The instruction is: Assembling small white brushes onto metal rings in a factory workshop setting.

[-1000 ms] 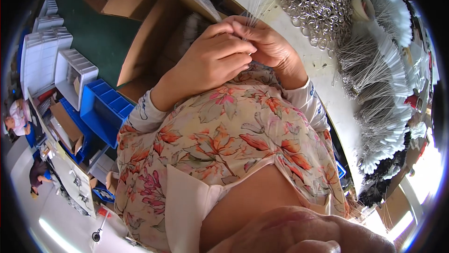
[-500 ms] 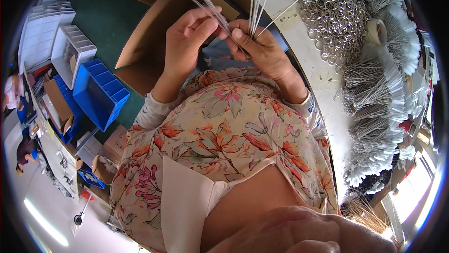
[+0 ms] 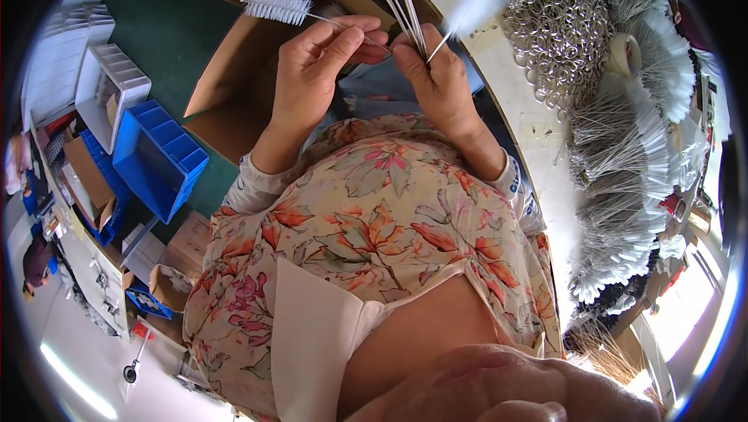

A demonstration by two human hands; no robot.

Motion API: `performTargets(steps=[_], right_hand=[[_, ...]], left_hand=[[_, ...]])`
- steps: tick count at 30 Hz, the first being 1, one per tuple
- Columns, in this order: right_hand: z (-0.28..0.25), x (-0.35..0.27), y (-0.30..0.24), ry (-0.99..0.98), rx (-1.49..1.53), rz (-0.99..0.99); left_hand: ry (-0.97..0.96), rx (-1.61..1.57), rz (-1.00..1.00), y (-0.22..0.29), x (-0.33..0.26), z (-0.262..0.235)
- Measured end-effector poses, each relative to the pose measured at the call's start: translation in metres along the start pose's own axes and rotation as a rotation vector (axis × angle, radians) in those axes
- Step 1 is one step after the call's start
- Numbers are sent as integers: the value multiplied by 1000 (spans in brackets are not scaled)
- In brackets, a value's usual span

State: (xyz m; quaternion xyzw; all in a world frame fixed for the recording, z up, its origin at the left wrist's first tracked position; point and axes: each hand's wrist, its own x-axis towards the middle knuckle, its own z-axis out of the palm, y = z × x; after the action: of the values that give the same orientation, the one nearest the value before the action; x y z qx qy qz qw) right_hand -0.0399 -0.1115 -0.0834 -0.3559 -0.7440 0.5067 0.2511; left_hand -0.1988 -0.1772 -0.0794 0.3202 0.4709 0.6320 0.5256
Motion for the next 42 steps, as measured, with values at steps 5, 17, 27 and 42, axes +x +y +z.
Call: performTargets(steps=[5, 17, 27, 42], right_hand=[[1, 3, 5, 24, -152, -95], [1, 13, 17, 160, -566, -558], [-2, 15, 28, 107, -531, -376], [8, -7, 12, -328, -396, 99]], left_hand=[[-29, -132, -56, -8, 4, -7], [-4, -114, -3, -31, 10, -9], [18, -59, -161, -23, 22, -7], [22, -520, -202, -45, -12, -8]])
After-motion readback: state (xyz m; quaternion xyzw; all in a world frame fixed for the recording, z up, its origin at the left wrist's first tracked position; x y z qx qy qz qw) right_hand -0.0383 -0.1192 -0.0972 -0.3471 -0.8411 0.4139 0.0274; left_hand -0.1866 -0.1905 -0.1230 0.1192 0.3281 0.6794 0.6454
